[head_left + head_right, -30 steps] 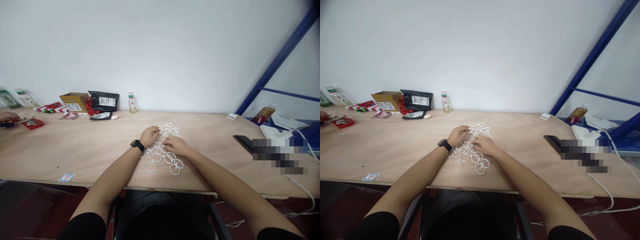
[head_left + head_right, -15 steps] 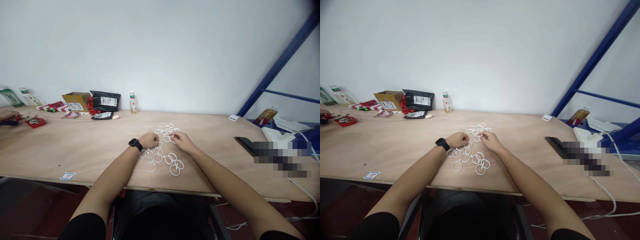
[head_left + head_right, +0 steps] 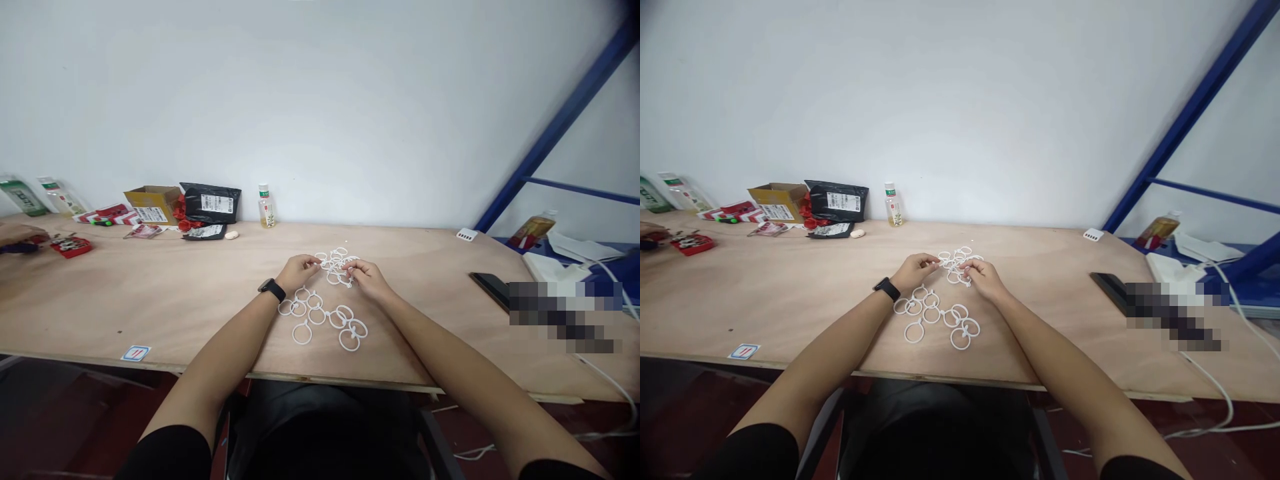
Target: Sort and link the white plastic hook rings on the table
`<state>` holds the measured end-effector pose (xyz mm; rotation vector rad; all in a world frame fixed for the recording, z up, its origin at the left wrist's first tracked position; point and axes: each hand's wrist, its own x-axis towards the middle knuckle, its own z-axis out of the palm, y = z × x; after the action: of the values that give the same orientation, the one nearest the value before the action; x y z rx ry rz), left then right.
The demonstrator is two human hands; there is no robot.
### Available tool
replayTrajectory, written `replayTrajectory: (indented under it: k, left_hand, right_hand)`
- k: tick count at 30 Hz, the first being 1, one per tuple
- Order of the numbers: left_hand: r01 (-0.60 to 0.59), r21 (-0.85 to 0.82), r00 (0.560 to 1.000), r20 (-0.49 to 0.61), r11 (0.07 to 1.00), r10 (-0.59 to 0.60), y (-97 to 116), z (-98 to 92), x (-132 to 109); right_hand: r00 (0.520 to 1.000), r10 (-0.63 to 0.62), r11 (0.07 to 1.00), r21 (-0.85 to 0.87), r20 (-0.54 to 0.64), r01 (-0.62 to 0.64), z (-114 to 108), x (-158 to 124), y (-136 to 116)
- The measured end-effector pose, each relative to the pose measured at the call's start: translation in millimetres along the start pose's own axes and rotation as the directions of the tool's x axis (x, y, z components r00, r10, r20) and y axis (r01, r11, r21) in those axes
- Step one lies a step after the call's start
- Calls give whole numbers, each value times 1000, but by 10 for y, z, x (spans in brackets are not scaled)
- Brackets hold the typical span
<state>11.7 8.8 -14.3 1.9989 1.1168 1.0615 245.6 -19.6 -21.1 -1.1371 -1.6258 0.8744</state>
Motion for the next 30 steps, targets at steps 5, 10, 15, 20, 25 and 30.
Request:
replayTrajectory:
  k: [5, 10, 15, 20, 25, 30]
  left_hand:
    - [-60, 38, 997, -36, 997, 61, 0, 6, 6]
    - [-63, 59, 998, -3, 996, 63, -10, 11, -3]
    - [-51, 50, 999, -3, 997, 51, 4, 11, -17]
    - [-39, 78, 998, -38, 996, 42, 16, 10, -22]
    - [-50, 96, 998, -20, 994, 52, 25, 6, -18]
    - [-71, 111, 997, 2, 991, 71, 55, 11, -28]
  right_hand:
    - [1000, 1, 1000, -9, -17, -1, 1, 6, 16]
    - [999, -26, 998, -63, -27, 24, -28, -14, -12]
    - [997, -55, 992, -115, -48, 49, -48, -9, -67]
    - [992, -120, 976, -191, -50, 108, -48, -9, -77]
    - [974, -215, 929, -322, -68, 183, -51, -50, -69]
    - [949, -316, 828, -493, -13, 269, -30, -55, -66]
